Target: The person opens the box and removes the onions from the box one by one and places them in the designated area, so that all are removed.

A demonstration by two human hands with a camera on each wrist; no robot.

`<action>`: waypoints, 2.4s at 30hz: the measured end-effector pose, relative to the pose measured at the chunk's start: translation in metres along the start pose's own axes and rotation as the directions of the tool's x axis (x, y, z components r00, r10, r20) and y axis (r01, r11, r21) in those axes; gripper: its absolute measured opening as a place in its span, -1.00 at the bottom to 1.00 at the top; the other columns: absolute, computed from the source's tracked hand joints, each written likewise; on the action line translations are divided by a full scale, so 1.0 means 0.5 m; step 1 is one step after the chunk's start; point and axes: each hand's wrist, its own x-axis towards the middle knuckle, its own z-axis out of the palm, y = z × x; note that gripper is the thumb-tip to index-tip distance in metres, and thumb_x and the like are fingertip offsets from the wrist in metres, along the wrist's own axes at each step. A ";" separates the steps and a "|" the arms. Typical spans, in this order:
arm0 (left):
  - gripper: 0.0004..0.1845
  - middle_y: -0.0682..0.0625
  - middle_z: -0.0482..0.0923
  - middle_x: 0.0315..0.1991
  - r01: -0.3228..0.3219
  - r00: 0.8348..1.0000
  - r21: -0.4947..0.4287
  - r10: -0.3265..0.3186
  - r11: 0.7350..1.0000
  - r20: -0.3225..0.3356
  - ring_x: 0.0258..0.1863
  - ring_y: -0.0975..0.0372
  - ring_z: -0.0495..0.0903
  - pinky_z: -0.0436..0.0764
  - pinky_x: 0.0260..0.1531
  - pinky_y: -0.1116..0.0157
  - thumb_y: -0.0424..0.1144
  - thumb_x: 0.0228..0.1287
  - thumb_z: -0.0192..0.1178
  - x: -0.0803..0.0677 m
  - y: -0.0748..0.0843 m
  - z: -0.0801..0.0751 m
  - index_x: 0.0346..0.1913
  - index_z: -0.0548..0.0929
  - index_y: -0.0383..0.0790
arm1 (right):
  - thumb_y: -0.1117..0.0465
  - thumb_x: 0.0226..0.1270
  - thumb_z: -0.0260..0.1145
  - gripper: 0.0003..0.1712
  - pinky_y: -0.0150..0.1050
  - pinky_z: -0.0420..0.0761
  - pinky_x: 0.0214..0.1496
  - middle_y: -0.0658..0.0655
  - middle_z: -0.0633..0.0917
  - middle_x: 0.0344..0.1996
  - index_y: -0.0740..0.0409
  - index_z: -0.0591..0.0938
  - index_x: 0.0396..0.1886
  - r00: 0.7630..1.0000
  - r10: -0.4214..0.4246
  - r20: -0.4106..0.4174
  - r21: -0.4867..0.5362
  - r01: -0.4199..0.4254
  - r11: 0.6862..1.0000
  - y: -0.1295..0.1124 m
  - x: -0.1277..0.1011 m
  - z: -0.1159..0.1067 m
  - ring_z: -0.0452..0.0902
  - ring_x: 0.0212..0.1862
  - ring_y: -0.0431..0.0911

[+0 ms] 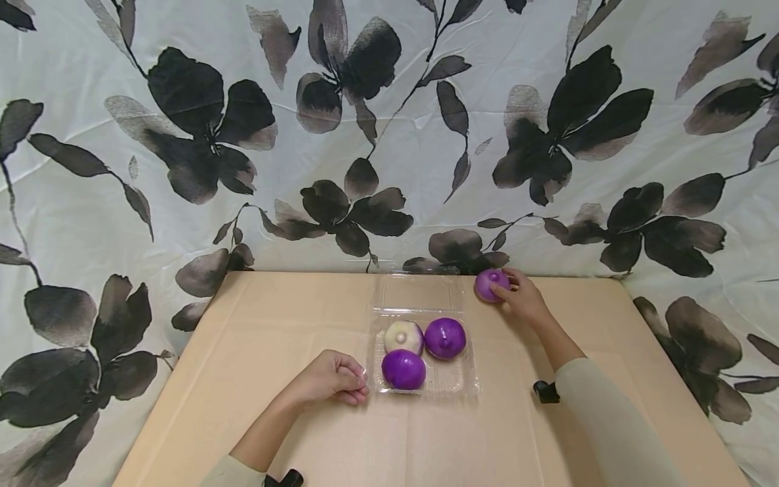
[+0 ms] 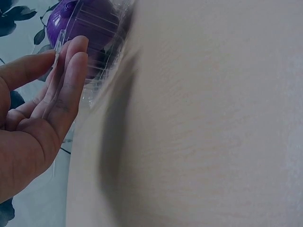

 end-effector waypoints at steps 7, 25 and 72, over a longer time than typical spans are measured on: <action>-0.87 -0.30 0.77 -0.30 0.005 1.000 0.000 -0.005 1.000 -0.004 -0.30 0.02 0.82 0.87 -0.25 0.16 -0.49 0.35 0.23 0.002 0.000 0.000 -0.15 0.62 -0.56 | 0.04 0.53 0.30 -0.14 0.24 0.40 0.54 0.52 0.35 0.46 0.30 0.15 0.60 1.000 -0.004 -0.004 0.000 0.004 1.000 -0.001 -0.002 0.001 0.31 0.46 0.39; -0.87 -0.32 0.77 -0.29 0.009 1.000 0.002 -0.009 1.000 -0.006 -0.30 0.03 0.82 0.87 -0.22 0.12 -0.50 0.34 0.23 -0.001 0.000 0.000 -0.15 0.62 -0.57 | 0.02 0.54 0.29 -0.13 0.26 0.38 0.55 0.55 0.34 0.46 0.34 0.15 0.60 0.999 -0.048 0.016 0.017 0.047 0.999 -0.003 -0.008 -0.003 0.31 0.45 0.43; -0.85 -0.31 0.77 -0.29 0.012 1.000 -0.003 -0.012 1.000 -0.002 -0.30 0.03 0.82 0.87 -0.22 0.13 -0.48 0.36 0.23 -0.004 0.002 0.002 -0.13 0.61 -0.58 | 0.12 0.09 0.66 0.01 0.33 0.42 0.49 0.25 0.47 0.46 0.05 0.40 0.53 0.837 -0.528 0.145 -0.208 0.548 0.811 -0.135 -0.187 0.043 0.39 0.46 0.24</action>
